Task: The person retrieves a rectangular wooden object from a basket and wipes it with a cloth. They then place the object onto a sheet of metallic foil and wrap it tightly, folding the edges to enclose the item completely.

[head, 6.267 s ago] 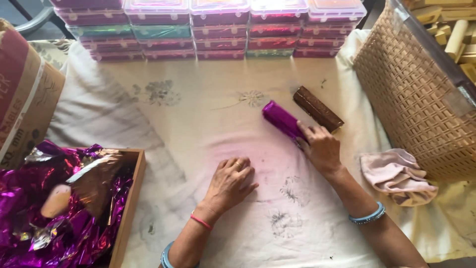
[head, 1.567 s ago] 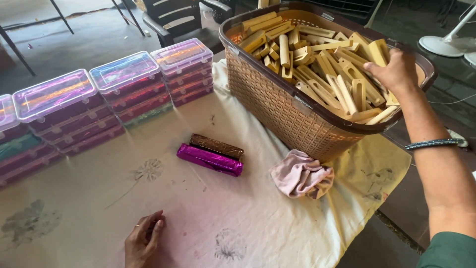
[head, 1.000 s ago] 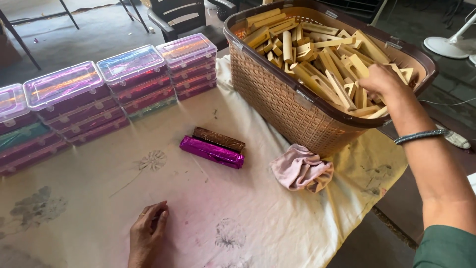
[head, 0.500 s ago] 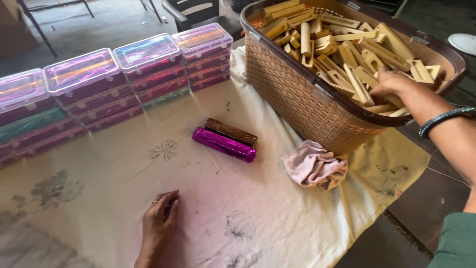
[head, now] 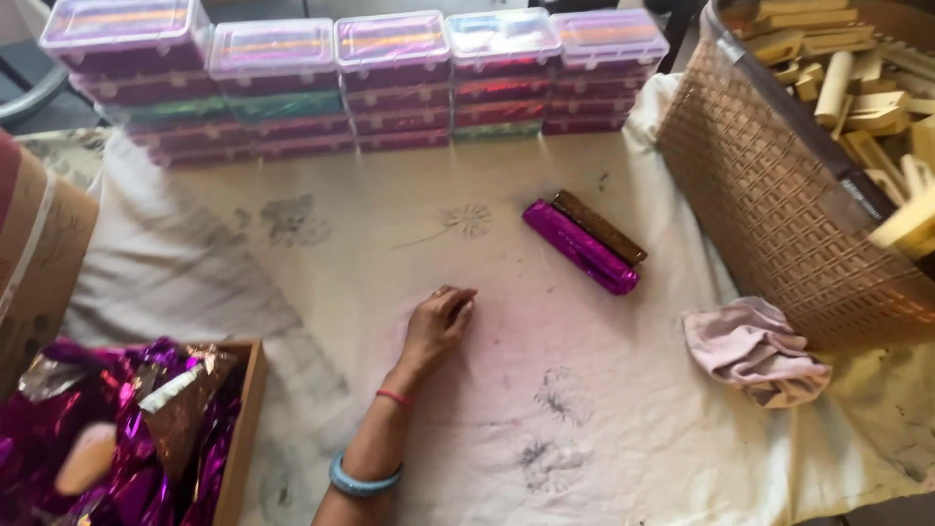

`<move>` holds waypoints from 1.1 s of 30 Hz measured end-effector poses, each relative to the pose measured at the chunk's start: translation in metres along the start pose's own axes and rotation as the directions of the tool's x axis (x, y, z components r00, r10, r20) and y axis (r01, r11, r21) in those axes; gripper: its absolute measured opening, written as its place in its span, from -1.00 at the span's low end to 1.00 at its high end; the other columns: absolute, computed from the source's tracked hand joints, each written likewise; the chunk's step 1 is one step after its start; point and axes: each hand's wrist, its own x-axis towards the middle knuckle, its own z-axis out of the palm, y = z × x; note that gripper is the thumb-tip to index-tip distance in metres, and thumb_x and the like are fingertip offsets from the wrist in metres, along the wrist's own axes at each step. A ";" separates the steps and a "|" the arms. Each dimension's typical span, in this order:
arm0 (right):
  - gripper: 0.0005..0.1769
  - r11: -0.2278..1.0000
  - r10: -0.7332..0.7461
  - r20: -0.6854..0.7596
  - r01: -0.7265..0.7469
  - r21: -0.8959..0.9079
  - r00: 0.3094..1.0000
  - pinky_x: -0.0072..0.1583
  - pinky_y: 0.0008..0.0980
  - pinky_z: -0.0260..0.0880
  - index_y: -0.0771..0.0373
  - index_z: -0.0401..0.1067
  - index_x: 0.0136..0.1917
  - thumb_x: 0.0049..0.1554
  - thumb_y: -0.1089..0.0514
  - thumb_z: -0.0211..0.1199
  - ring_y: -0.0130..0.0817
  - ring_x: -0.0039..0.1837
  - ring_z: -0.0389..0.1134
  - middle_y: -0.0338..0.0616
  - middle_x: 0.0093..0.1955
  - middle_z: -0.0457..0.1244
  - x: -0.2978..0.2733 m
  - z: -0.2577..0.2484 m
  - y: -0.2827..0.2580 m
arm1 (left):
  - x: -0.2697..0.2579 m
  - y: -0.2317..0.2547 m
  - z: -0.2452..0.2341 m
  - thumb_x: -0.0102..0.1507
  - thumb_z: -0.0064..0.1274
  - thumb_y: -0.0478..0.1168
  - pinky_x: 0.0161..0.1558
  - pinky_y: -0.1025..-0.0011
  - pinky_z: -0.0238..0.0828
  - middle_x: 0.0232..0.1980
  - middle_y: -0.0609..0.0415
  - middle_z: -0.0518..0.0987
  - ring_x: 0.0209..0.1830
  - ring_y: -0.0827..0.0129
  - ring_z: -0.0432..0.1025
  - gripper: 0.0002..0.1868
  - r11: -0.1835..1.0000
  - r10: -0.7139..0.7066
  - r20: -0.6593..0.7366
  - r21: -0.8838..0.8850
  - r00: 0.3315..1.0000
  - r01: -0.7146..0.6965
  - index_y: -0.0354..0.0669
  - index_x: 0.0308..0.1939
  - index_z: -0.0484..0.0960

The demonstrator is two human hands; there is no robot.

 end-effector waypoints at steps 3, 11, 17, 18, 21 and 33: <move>-0.23 0.995 -0.072 0.093 0.066 0.069 0.993 -0.04 -0.21 0.56 0.13 0.13 0.48 0.06 0.06 0.34 -0.14 -0.01 0.43 -0.01 -0.01 0.34 -0.046 0.073 -0.112 | 0.001 0.011 -0.004 0.34 0.04 -0.18 -0.11 0.27 0.51 -0.08 -0.04 0.66 -0.19 0.09 0.58 -0.75 0.987 -0.158 0.030 -0.028 0.987 0.159 -0.20 0.03 0.67; -0.26 0.959 -0.263 0.173 0.276 -0.057 0.949 0.29 -0.09 0.45 0.15 0.10 0.55 0.19 -0.04 0.23 -0.03 0.26 0.38 0.12 0.28 0.25 0.008 0.256 -0.227 | -0.020 0.004 -0.006 0.46 -0.13 -0.12 0.10 0.21 0.48 0.16 -0.14 0.58 0.11 0.00 0.53 -0.64 0.999 -0.048 -0.253 -0.031 0.966 0.042 -0.27 0.19 0.58; -0.20 0.920 -0.369 -0.008 0.364 -0.143 0.930 0.38 -0.02 0.25 0.26 0.05 0.57 0.21 -0.08 0.24 0.12 0.42 0.22 0.23 0.51 0.06 0.034 0.272 -0.166 | -0.027 0.022 -0.013 0.44 -0.16 0.02 0.16 0.24 0.46 0.25 -0.14 0.52 0.16 0.05 0.51 -0.50 0.988 -0.141 -0.171 0.032 0.975 0.148 -0.27 0.29 0.50; -0.12 0.909 -0.388 -0.030 0.377 -0.179 0.921 0.32 0.05 0.20 0.29 -0.02 0.59 0.20 -0.11 0.27 0.24 0.43 0.15 0.32 0.55 -0.04 0.029 0.269 -0.153 | -0.027 0.029 -0.013 0.39 -0.12 0.10 0.17 0.26 0.47 0.28 -0.15 0.49 0.12 0.10 0.52 -0.41 0.974 -0.208 -0.097 0.073 0.973 0.216 -0.27 0.33 0.45; -0.26 0.952 -0.303 0.013 0.302 0.049 0.953 0.23 -0.15 0.48 0.15 0.17 0.53 0.17 -0.10 0.21 -0.05 0.25 0.39 0.04 0.50 0.10 -0.025 0.225 -0.150 | -0.034 0.046 -0.006 0.23 0.14 0.33 0.27 0.14 0.33 0.33 -0.32 0.40 0.33 -0.09 0.35 -0.02 0.943 -0.014 -0.064 0.331 0.998 0.035 -0.43 0.41 0.28; -0.39 0.860 -0.321 -0.456 0.054 -0.508 0.830 0.29 0.77 -0.02 0.11 0.46 0.48 0.35 -0.24 0.06 0.36 0.46 0.08 0.19 0.52 0.18 -0.068 0.219 0.112 | -0.042 0.033 0.007 0.02 0.32 -0.07 0.40 0.16 0.21 0.37 -0.30 0.38 0.37 -0.08 0.30 0.23 0.872 0.031 -0.051 0.489 0.998 -0.002 -0.35 0.62 -0.08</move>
